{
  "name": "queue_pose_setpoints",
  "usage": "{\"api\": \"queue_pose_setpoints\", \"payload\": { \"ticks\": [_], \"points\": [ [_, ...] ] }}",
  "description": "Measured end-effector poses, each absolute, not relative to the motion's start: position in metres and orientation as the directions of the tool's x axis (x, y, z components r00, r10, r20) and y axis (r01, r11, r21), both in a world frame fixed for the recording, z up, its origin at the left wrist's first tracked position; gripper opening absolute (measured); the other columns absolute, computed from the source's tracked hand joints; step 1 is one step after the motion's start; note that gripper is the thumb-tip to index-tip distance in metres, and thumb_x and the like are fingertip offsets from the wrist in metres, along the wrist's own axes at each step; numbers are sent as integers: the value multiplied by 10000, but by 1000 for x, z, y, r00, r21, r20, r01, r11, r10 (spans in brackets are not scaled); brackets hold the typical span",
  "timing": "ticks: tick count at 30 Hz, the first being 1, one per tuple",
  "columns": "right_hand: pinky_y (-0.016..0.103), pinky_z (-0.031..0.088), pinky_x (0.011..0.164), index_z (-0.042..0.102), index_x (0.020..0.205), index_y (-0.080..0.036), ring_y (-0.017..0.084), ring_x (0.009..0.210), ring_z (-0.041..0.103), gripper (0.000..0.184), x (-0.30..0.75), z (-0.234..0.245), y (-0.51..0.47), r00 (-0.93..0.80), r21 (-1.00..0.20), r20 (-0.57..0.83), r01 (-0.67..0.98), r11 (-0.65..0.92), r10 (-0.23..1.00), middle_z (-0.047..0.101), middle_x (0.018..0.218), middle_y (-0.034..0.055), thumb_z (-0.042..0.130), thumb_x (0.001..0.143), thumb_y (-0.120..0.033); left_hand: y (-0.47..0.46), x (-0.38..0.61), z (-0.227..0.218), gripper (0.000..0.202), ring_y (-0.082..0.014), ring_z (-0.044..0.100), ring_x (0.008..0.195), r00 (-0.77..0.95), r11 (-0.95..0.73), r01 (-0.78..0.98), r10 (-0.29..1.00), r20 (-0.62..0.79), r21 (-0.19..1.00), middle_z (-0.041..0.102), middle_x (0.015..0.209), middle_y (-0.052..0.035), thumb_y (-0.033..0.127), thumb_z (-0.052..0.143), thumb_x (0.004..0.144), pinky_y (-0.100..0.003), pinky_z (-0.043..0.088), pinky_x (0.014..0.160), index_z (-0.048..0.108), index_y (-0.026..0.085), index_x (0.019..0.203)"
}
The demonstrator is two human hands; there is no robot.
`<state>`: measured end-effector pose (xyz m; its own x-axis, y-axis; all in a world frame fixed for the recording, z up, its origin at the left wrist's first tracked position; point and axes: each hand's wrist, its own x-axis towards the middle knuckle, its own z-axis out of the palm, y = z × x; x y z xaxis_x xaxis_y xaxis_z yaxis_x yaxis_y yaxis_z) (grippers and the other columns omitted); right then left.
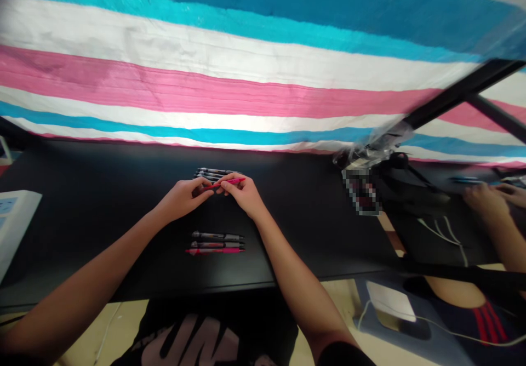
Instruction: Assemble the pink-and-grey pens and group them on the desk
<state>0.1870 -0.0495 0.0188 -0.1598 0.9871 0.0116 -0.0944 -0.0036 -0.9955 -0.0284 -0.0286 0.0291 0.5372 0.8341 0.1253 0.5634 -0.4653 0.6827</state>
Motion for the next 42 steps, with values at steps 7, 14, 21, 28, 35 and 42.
{"api": "queue_pose_setpoints", "payload": {
  "ticks": [7, 14, 21, 28, 35, 42],
  "points": [
    [277, 479, 671, 735, 876, -188, 137, 674, 606, 278, 192, 18, -48, -22, -978, -16, -208, -20, 1000, 716, 755, 24, 803, 823, -452, -27, -29, 32, 219, -134, 533, 550, 500, -462, 583, 852, 153, 668, 576, 612, 34, 371, 556, 983, -250, 359, 588, 680, 196, 941],
    [266, 454, 652, 751, 905, -191, 133, 654, 592, 297, 193, 17, -48, -101, -984, -70, -155, -85, 992, 678, 692, -2, 817, 805, -463, -27, -30, 33, 268, -138, 551, 579, 524, -499, 569, 833, 179, 654, 635, 667, 13, 389, 543, 1009, -256, 377, 616, 727, 201, 959],
    [265, 487, 681, 798, 958, -201, 123, 661, 616, 260, 193, 16, -50, -199, -988, -79, -114, -103, 977, 692, 716, -8, 844, 784, -389, -28, -28, 30, 268, -145, 580, 615, 527, -499, 572, 832, 175, 651, 681, 724, 3, 408, 557, 1005, -260, 392, 640, 727, 205, 960],
    [273, 531, 701, 792, 1023, -198, 166, 779, 733, 256, 190, 23, -54, -278, -967, -107, -193, -164, 955, 778, 923, 58, 770, 836, -371, -28, -30, 27, 282, -124, 535, 568, 470, -450, 592, 867, 168, 669, 599, 626, 33, 452, 624, 960, -248, 365, 606, 685, 192, 872],
    [280, 529, 714, 786, 996, -196, 199, 852, 757, 217, 190, 22, -53, -243, -967, -96, -208, -148, 965, 790, 978, 78, 749, 843, -346, -28, -29, 27, 254, -136, 555, 587, 466, -441, 602, 871, 156, 666, 602, 640, 31, 445, 625, 958, -250, 370, 608, 663, 198, 913],
    [270, 514, 684, 785, 952, -197, 155, 770, 687, 195, 191, 23, -51, -156, -960, -96, -248, -133, 983, 777, 922, 56, 759, 797, -313, -28, -29, 30, 253, -138, 533, 573, 459, -458, 592, 868, 189, 663, 587, 642, 19, 392, 531, 1002, -254, 363, 600, 638, 194, 888]
  ]
}}
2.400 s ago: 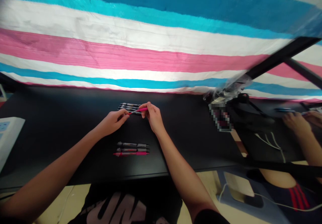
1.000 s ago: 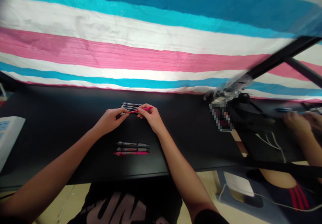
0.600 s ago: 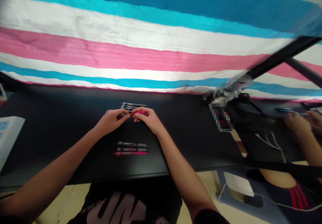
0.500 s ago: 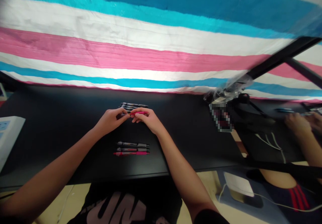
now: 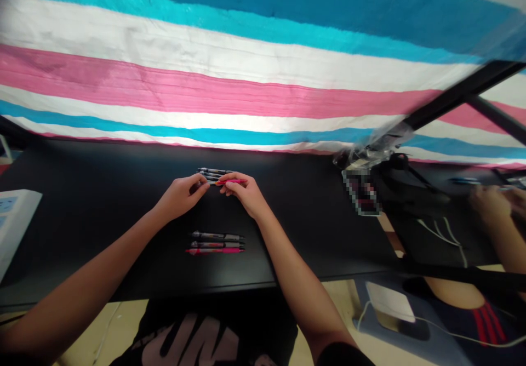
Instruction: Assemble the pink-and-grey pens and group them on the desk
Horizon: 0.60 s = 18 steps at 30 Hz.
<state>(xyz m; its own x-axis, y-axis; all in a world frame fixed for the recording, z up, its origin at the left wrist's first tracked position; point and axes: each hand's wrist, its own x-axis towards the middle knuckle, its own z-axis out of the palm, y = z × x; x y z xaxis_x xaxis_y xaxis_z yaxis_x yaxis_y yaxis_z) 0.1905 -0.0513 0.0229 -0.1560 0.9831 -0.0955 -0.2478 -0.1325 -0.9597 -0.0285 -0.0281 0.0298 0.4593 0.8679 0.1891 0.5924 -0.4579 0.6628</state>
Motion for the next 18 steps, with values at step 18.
{"api": "queue_pose_setpoints", "payload": {
  "ticks": [18],
  "points": [
    [268, 535, 695, 731, 919, -201, 168, 796, 736, 149, 191, 24, -51, -146, -924, -107, -350, -152, 983, 792, 983, 57, 740, 783, -261, -29, -29, 28, 235, -154, 588, 575, 444, -412, 560, 882, 159, 718, 595, 660, 40, 393, 555, 970, -254, 388, 582, 547, 201, 1107]
  ]
}}
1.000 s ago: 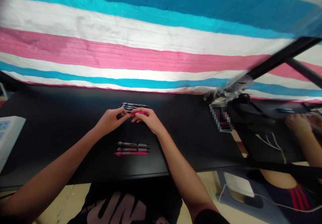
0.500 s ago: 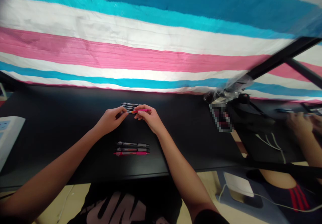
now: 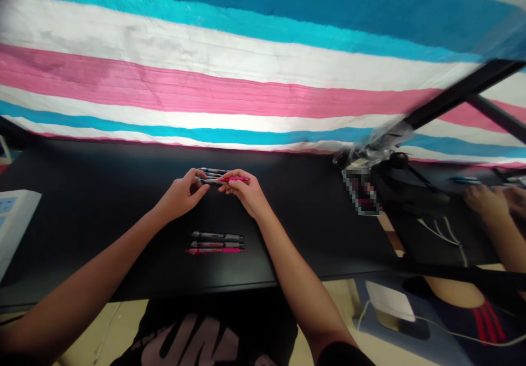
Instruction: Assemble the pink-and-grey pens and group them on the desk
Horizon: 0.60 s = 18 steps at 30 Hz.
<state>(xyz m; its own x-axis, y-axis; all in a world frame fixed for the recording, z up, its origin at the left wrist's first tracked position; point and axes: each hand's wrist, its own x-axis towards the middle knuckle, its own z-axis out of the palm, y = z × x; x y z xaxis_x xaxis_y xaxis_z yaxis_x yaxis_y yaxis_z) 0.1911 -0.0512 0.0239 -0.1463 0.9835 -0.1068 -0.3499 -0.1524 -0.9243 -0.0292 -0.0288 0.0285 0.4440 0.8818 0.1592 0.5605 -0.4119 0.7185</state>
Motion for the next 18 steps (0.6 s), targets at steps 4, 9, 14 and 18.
{"api": "queue_pose_setpoints", "payload": {
  "ticks": [4, 9, 14, 18],
  "points": [
    [265, 538, 705, 739, 907, -198, 163, 800, 732, 143, 192, 24, -52, -154, -922, -96, -358, -147, 983, 792, 1007, 58, 720, 767, -219, -29, -29, 29, 146, -149, 584, 583, 443, -412, 544, 881, 166, 731, 615, 687, 30, 342, 543, 961, -258, 407, 604, 522, 211, 1022],
    [271, 543, 710, 738, 915, -200, 166, 812, 727, 143, 192, 24, -52, -166, -927, -88, -347, -142, 982, 794, 1027, 62, 699, 778, -212, -29, -28, 28, 126, -162, 611, 621, 427, -409, 532, 886, 182, 742, 648, 732, 5, 333, 526, 979, -268, 427, 622, 511, 210, 1003],
    [264, 535, 705, 734, 923, -191, 170, 813, 735, 146, 191, 24, -52, -187, -924, -111, -343, -170, 976, 794, 998, 68, 729, 789, -249, -28, -27, 26, 154, -173, 665, 694, 446, -412, 505, 877, 179, 759, 705, 824, -24, 353, 557, 974, -275, 475, 669, 513, 210, 1013],
    [257, 521, 684, 733, 924, -186, 171, 793, 734, 181, 191, 23, -51, -182, -925, -134, -329, -189, 974, 790, 937, 66, 763, 804, -319, -28, -27, 24, 182, -169, 675, 691, 448, -413, 493, 875, 184, 766, 704, 813, -11, 360, 589, 961, -271, 490, 668, 520, 209, 1035]
  ]
}}
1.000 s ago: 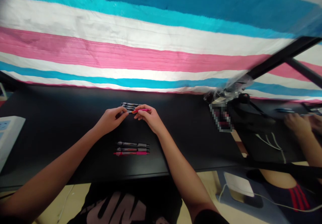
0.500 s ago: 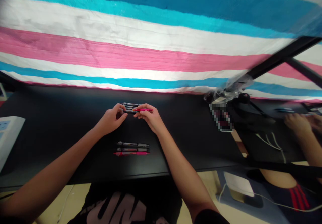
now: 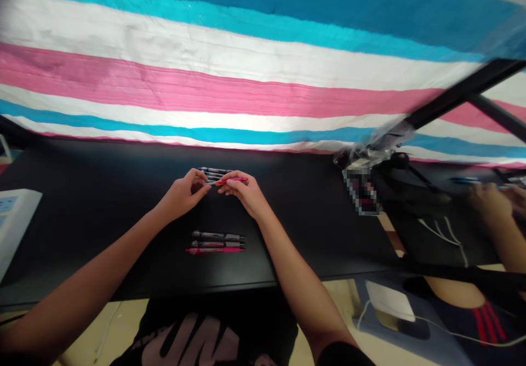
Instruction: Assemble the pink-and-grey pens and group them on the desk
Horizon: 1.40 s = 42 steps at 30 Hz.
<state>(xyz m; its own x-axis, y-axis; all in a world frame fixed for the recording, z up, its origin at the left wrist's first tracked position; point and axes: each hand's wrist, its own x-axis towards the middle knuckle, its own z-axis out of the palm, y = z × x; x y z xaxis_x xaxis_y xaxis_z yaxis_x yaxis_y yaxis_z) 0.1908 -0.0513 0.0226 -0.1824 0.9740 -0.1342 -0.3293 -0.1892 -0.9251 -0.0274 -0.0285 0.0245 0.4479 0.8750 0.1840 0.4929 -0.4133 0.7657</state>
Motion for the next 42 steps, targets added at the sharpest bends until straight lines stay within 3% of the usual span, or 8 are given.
{"api": "queue_pose_setpoints", "payload": {
  "ticks": [6, 11, 18, 25, 32, 42],
  "points": [
    [256, 493, 664, 756, 889, -188, 150, 726, 687, 211, 190, 22, -50, -167, -924, -149, -328, -197, 975, 765, 825, 46, 788, 802, -377, -28, -29, 24, 155, -156, 671, 704, 450, -442, 491, 866, 216, 751, 714, 839, -12, 348, 627, 954, -264, 504, 688, 582, 204, 988],
    [256, 453, 645, 777, 899, -186, 114, 627, 577, 190, 191, 23, -51, -168, -942, -131, -286, -175, 977, 638, 645, -18, 791, 808, -352, -28, -28, 25, 135, -153, 656, 683, 439, -453, 504, 868, 233, 735, 731, 822, -11, 327, 661, 939, -263, 489, 678, 654, 194, 954],
    [280, 485, 687, 710, 947, -202, 136, 657, 626, 254, 191, 18, -50, -151, -971, -108, -198, -137, 983, 699, 691, -11, 831, 769, -337, -29, -29, 26, 148, -148, 644, 661, 444, -492, 500, 852, 277, 712, 735, 789, -6, 330, 667, 946, -255, 464, 666, 685, 189, 905],
    [293, 512, 707, 715, 995, -195, 199, 818, 744, 269, 191, 13, -49, -198, -979, -89, -165, -123, 976, 781, 841, 46, 815, 787, -333, -29, -29, 26, 110, -154, 658, 689, 468, -497, 527, 847, 253, 689, 743, 800, -6, 285, 677, 938, -253, 447, 666, 690, 189, 886],
    [298, 509, 699, 750, 956, -194, 191, 795, 727, 226, 192, 13, -50, -209, -992, -50, -100, -72, 977, 781, 831, 48, 803, 814, -362, -29, -28, 27, 91, -171, 685, 733, 473, -469, 534, 855, 211, 703, 759, 837, -10, 279, 678, 934, -262, 463, 689, 690, 197, 896],
    [327, 521, 721, 760, 918, -178, 185, 731, 675, 321, 190, 17, -49, -187, -995, -80, 73, -68, 979, 732, 760, 42, 798, 806, -476, -30, -27, 27, 93, -178, 685, 734, 475, -471, 555, 856, 203, 685, 753, 828, -11, 277, 676, 934, -266, 458, 684, 680, 198, 884]
  ]
}}
